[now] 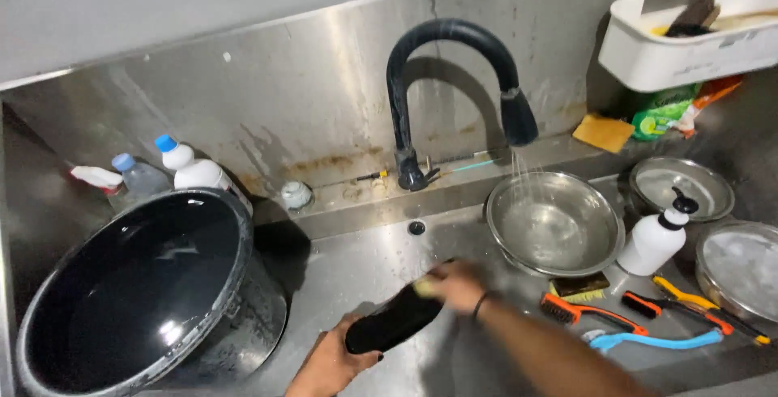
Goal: Scrubbing a black shoe in a stainless steel sink using a brush and cleaning solution
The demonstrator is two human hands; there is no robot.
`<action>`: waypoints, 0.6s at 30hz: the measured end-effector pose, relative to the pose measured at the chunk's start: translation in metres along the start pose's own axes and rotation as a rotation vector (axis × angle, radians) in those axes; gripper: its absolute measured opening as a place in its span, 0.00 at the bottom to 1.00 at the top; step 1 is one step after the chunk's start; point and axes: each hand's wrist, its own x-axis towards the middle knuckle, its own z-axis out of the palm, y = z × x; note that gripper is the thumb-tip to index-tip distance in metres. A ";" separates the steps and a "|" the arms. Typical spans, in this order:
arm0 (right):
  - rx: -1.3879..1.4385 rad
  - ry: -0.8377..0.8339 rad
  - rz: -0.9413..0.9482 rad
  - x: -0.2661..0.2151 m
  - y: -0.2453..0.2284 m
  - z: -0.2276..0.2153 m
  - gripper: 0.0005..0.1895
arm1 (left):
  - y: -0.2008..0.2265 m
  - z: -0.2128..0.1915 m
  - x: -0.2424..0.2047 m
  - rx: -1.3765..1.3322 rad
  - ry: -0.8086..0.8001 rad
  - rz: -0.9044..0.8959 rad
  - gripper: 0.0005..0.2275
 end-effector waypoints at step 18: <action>-0.495 -0.520 0.229 -0.157 0.077 -0.062 0.30 | -0.036 0.004 0.025 -0.707 -0.075 -0.380 0.33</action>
